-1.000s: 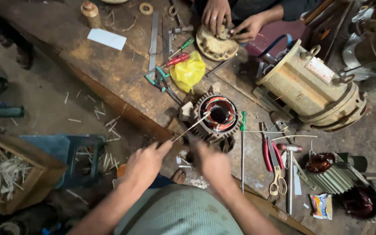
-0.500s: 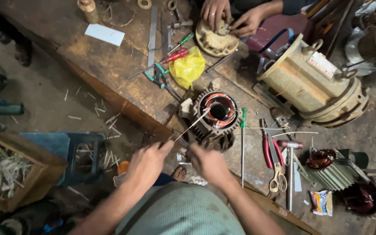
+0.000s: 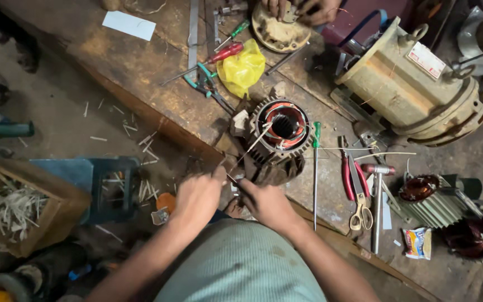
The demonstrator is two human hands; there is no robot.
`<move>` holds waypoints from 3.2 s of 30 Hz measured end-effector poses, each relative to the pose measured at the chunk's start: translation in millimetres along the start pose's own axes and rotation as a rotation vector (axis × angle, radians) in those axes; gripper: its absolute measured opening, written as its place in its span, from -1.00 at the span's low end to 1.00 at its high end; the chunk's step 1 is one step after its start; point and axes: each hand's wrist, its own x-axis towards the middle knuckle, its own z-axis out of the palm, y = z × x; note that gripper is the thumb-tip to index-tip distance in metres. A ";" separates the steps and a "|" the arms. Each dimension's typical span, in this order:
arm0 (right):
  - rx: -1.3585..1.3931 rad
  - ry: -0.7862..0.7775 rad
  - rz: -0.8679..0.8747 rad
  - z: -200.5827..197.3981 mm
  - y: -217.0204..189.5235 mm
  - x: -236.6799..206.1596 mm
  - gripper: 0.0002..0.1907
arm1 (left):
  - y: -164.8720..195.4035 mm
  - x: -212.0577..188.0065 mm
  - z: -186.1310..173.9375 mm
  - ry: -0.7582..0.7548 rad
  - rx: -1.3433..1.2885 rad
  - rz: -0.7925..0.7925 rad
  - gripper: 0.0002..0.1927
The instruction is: The person works at a cluttered workbench on a disassembled electric motor stator, pulling and trimming insulation strips and wire ends from the winding slots, using pliers and scissors to cut material and a screwdriver to work inside the stator, while another person across the table handles a motor housing and end bell.
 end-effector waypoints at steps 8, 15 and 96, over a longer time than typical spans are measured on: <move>-0.231 0.365 -0.027 -20.1 -17.4 -4.3 -0.67 | -2.8 -4.9 -16.2 0.130 -0.938 -0.132 -0.91; -0.255 0.364 0.039 -6.9 -15.5 6.5 -0.63 | -8.1 -4.6 -25.6 0.207 -0.087 0.051 -0.63; -0.176 0.427 0.185 -17.0 -17.4 -1.6 -0.80 | -15.0 10.0 0.5 -0.203 -1.306 -0.214 -0.86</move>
